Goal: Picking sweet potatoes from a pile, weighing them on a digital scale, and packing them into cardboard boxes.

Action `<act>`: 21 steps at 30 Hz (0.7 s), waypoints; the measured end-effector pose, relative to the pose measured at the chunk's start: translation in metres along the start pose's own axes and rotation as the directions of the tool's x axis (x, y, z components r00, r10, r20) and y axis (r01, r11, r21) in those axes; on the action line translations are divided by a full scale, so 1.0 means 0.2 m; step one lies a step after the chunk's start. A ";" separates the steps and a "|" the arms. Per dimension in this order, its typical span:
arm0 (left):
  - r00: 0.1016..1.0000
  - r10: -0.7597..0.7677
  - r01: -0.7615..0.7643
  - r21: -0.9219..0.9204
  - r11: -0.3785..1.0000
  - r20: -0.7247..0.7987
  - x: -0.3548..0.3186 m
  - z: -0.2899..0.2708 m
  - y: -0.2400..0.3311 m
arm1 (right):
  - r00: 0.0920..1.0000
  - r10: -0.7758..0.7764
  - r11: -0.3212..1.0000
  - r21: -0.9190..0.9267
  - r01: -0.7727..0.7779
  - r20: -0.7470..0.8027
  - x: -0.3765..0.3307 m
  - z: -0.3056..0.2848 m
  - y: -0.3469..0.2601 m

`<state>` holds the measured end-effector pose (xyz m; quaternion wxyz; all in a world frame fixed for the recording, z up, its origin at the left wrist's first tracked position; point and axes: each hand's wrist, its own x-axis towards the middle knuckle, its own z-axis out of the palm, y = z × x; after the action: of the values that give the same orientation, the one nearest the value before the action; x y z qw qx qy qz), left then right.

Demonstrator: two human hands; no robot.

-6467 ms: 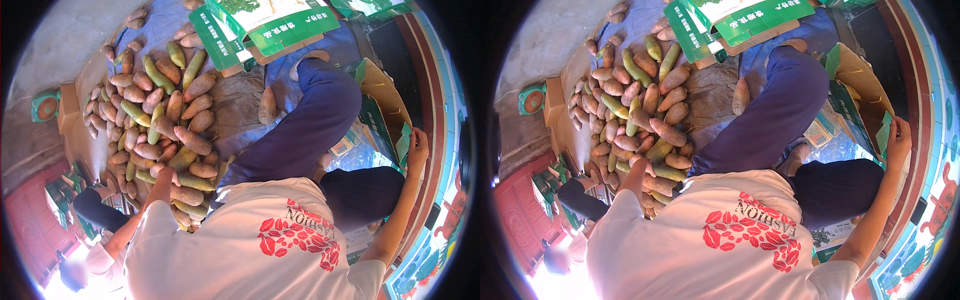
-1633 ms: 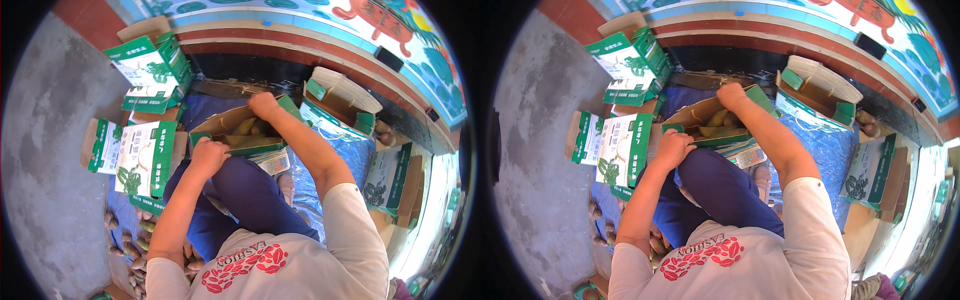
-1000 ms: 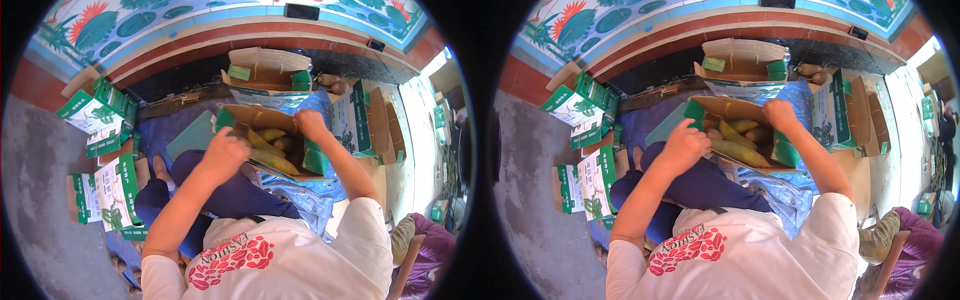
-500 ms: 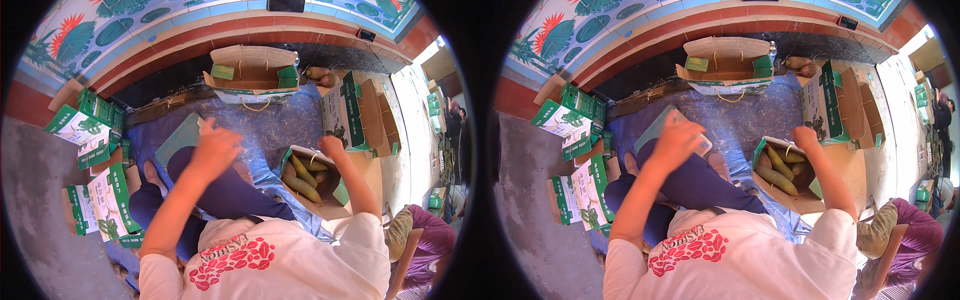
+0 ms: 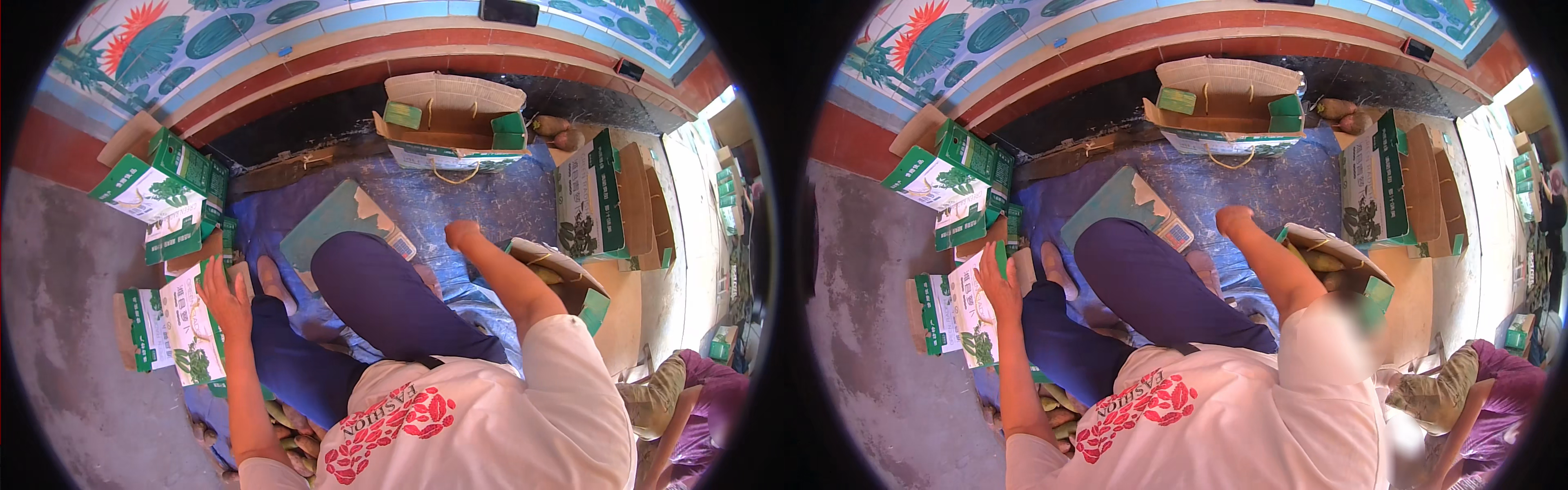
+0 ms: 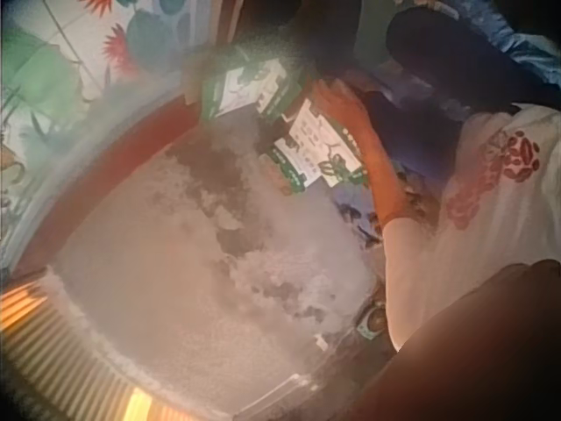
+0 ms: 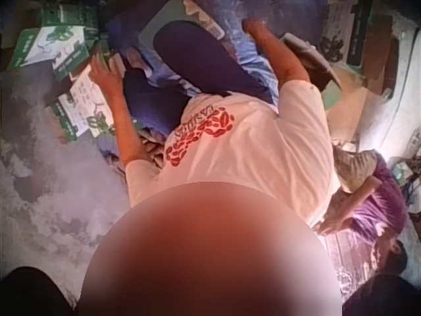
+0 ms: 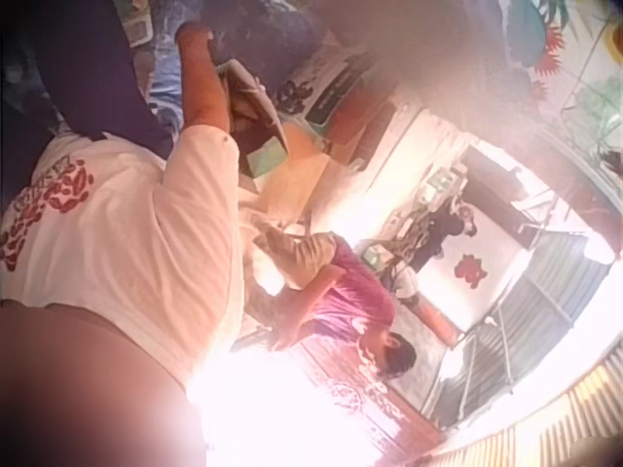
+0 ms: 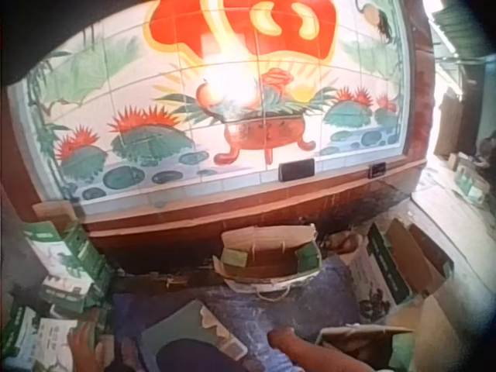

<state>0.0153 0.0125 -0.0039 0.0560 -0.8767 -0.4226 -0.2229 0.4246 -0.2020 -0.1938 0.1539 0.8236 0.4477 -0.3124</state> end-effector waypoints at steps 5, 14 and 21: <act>0.999 0.022 -0.022 0.003 1.000 -0.026 0.00 0.02 0.01 | 0.946 0.162 0.986 -0.084 -0.144 0.282 -0.02 0.30 0.03; 0.999 -0.032 0.032 -0.010 0.999 0.021 0.01 0.05 -0.02 | 0.888 0.260 0.889 -0.452 -0.067 0.380 -0.12 0.41 0.15; 0.997 -0.057 0.058 -0.015 0.998 0.042 0.00 0.04 -0.03 | 0.880 0.200 0.888 -0.459 0.023 0.431 -0.17 0.45 0.21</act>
<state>0.0128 0.0193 -0.0108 0.0335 -0.8691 -0.4467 -0.2096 0.4121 -0.2957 -0.2408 0.4581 0.6857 0.4181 -0.3810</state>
